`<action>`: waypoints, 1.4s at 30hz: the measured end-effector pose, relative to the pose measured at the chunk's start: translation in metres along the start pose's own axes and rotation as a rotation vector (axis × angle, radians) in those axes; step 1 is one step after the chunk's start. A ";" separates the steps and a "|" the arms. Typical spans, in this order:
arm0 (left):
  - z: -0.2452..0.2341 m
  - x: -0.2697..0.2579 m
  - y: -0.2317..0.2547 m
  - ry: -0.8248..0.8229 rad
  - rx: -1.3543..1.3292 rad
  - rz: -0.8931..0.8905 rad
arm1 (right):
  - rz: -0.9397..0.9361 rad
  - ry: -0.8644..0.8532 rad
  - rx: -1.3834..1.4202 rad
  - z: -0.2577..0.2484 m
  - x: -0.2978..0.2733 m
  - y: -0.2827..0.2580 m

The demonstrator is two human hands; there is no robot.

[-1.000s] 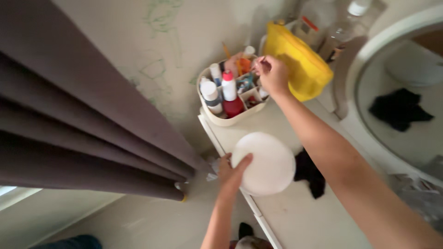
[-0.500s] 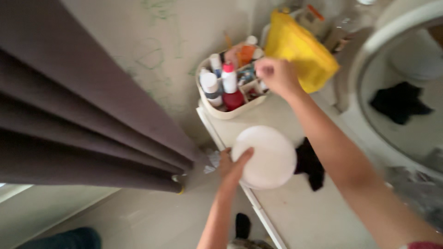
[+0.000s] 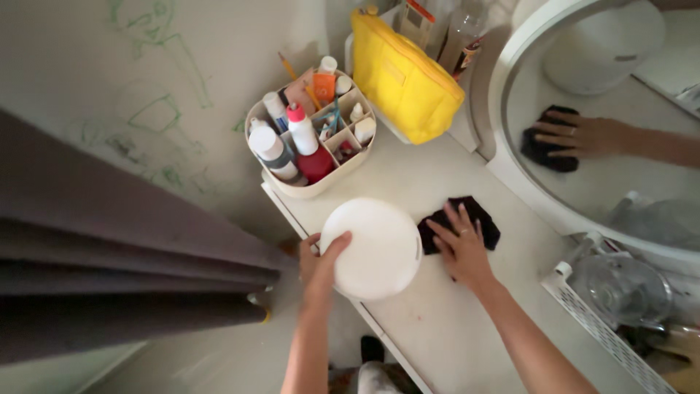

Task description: The person organizes items on a cluttered vanity, placing bottles and tubes into a rotating organizer. They then use a black cloth to wipe the white countertop and a round white device, moving items aside to reach different areas.

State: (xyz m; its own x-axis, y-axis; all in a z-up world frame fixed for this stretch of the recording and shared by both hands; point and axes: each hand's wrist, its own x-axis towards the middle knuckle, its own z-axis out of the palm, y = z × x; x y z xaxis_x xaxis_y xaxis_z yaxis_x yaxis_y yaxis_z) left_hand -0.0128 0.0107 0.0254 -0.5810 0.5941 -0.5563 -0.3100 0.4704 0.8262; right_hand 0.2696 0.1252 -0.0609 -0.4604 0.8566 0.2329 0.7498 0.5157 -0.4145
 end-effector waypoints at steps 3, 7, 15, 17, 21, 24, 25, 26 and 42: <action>0.001 0.008 0.009 -0.051 -0.062 -0.039 | 0.013 0.190 -0.097 -0.002 0.017 0.008; -0.001 0.014 0.004 -0.105 -0.114 -0.035 | 0.082 0.154 -0.299 0.011 0.036 0.013; -0.002 0.028 -0.003 -0.080 -0.077 -0.097 | 0.023 0.130 -0.205 0.106 0.197 0.080; -0.003 0.029 -0.005 -0.097 -0.131 -0.074 | -0.007 0.112 -0.144 0.131 0.242 0.087; -0.004 0.031 -0.007 -0.113 -0.118 -0.061 | -0.065 0.184 -0.025 0.157 0.316 0.071; -0.006 0.028 -0.009 -0.109 -0.091 0.015 | -0.060 0.155 0.046 0.144 0.329 0.046; -0.005 0.027 -0.010 -0.100 -0.083 -0.005 | -0.060 0.116 0.068 0.137 0.324 0.036; -0.005 0.028 -0.010 -0.091 -0.074 -0.025 | -0.049 0.040 0.092 0.132 0.317 0.023; -0.009 0.022 0.001 -0.197 -0.015 -0.029 | -0.368 -0.301 -0.081 0.029 0.090 0.000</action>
State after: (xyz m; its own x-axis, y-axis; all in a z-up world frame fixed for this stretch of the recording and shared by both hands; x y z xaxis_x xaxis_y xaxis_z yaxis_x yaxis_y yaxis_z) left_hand -0.0326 0.0180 0.0151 -0.4137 0.6971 -0.5856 -0.3366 0.4805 0.8098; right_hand 0.2141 0.2016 -0.0652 -0.8105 0.5801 0.0814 0.5401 0.7939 -0.2794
